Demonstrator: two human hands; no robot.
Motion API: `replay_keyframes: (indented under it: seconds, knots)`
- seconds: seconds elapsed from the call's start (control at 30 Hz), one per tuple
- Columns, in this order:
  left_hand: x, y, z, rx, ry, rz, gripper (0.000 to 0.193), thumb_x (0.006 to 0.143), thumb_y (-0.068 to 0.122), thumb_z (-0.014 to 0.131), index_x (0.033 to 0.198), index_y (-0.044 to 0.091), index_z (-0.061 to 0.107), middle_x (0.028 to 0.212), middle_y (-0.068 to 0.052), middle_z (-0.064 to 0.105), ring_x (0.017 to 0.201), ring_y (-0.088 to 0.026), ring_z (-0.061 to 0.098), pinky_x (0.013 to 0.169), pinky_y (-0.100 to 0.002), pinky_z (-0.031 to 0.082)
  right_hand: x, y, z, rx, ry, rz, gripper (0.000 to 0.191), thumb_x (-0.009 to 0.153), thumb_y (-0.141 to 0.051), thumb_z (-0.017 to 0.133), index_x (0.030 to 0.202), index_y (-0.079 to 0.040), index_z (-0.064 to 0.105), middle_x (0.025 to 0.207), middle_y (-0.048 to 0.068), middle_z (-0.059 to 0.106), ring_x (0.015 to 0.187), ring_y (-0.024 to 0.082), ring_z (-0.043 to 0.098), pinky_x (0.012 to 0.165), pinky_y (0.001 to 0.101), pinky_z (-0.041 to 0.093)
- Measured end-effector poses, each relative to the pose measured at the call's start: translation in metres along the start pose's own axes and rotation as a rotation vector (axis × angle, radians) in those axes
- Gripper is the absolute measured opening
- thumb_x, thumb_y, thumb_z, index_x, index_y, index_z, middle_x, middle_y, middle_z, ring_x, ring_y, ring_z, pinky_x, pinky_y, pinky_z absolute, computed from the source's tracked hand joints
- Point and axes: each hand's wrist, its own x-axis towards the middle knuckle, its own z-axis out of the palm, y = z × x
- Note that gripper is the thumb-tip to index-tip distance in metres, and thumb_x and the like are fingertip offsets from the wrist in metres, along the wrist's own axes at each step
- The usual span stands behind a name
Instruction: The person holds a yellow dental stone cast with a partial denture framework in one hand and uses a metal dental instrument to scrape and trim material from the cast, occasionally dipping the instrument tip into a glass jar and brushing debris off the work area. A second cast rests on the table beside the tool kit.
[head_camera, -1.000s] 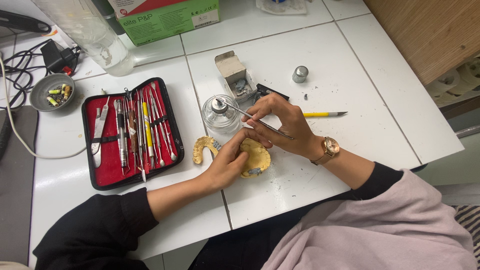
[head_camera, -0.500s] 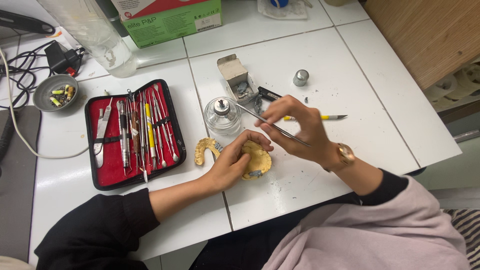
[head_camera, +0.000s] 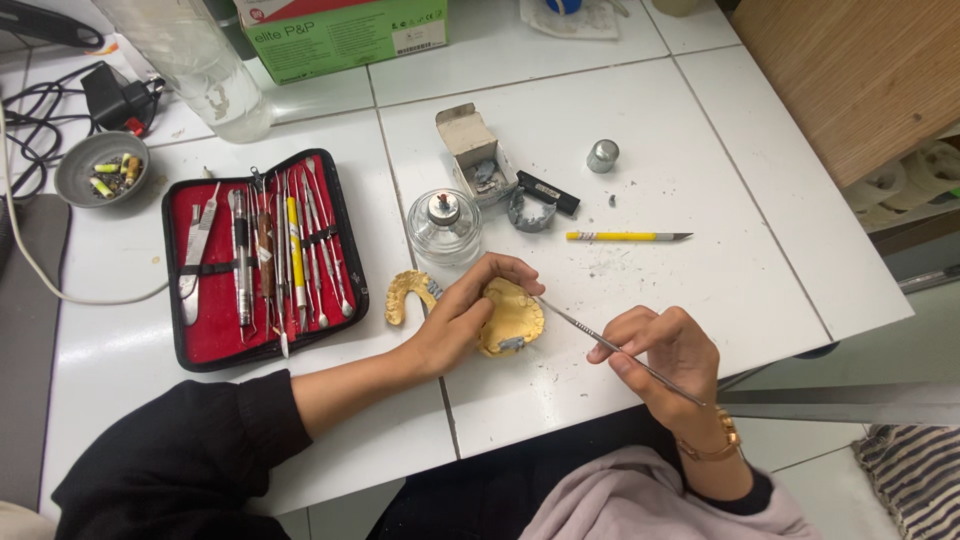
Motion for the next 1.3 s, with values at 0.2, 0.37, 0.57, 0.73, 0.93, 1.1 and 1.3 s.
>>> replay_keyframes:
  seconds: [0.2, 0.37, 0.57, 0.73, 0.93, 1.1, 1.3]
  knots:
    - [0.002, 0.001, 0.004, 0.102, 0.009, 0.008, 0.058, 0.080, -0.017, 0.032, 0.134, 0.000, 0.045, 0.130, -0.013, 0.056, 0.134, -0.021, 0.056, 0.121, -0.038, 0.041, -0.008, 0.016, -0.003, 0.065, 0.038, 0.055, 0.019, 0.092, 0.009, 0.063, 0.100, -0.007, 0.055, 0.089, 0.017, 0.072, 0.091, 0.023, 0.071, 0.083, 0.0371, 0.061]
    - [0.003, 0.000, 0.005, 0.069, 0.017, 0.017, 0.060, 0.077, -0.017, 0.029, 0.132, -0.001, 0.046, 0.129, -0.013, 0.057, 0.134, -0.022, 0.057, 0.122, -0.038, 0.042, -0.008, 0.017, -0.004, 0.021, 0.012, 0.050, 0.019, 0.090, 0.008, 0.065, 0.098, -0.007, 0.056, 0.086, 0.015, 0.073, 0.090, 0.022, 0.072, 0.081, 0.0358, 0.061]
    - [0.007, 0.001, 0.004, 0.025, -0.003, -0.010, 0.057, 0.081, -0.017, 0.031, 0.133, 0.001, 0.045, 0.129, -0.013, 0.057, 0.133, -0.021, 0.056, 0.120, -0.039, 0.043, -0.007, 0.014, -0.004, 0.004, 0.012, 0.002, 0.020, 0.090, 0.008, 0.065, 0.099, -0.007, 0.056, 0.084, 0.014, 0.073, 0.089, 0.021, 0.072, 0.080, 0.0347, 0.061]
    - [0.005, -0.001, 0.009, 0.067, 0.009, -0.011, 0.058, 0.079, -0.018, 0.031, 0.132, 0.001, 0.045, 0.129, -0.012, 0.056, 0.133, -0.021, 0.057, 0.122, -0.040, 0.041, -0.010, 0.014, -0.004, -0.006, 0.012, -0.028, 0.020, 0.090, 0.008, 0.065, 0.099, -0.007, 0.056, 0.085, 0.014, 0.073, 0.088, 0.021, 0.073, 0.080, 0.0347, 0.061]
    - [0.004, 0.003, 0.008, 0.129, 0.021, 0.003, 0.059, 0.077, -0.017, 0.032, 0.131, 0.001, 0.047, 0.127, -0.012, 0.058, 0.133, -0.020, 0.057, 0.123, -0.039, 0.040, -0.010, 0.014, -0.003, -0.020, 0.035, -0.025, 0.021, 0.088, 0.009, 0.066, 0.098, -0.007, 0.056, 0.084, 0.015, 0.073, 0.088, 0.022, 0.073, 0.079, 0.0351, 0.062]
    - [0.003, 0.004, 0.007, 0.114, 0.007, 0.012, 0.059, 0.079, -0.017, 0.031, 0.133, 0.002, 0.048, 0.127, -0.012, 0.058, 0.133, -0.020, 0.057, 0.123, -0.040, 0.040, -0.011, 0.016, -0.004, -0.025, 0.045, -0.013, 0.021, 0.088, 0.009, 0.065, 0.098, -0.007, 0.056, 0.084, 0.015, 0.073, 0.087, 0.021, 0.073, 0.078, 0.0349, 0.062]
    - [0.002, 0.004, 0.007, 0.192, -0.007, 0.032, 0.061, 0.076, -0.018, 0.033, 0.131, 0.002, 0.051, 0.127, -0.011, 0.059, 0.132, -0.021, 0.057, 0.122, -0.039, 0.041, -0.012, 0.019, -0.003, -0.057, 0.034, -0.026, 0.021, 0.088, 0.008, 0.066, 0.098, -0.008, 0.057, 0.084, 0.014, 0.074, 0.087, 0.021, 0.073, 0.078, 0.0343, 0.061]
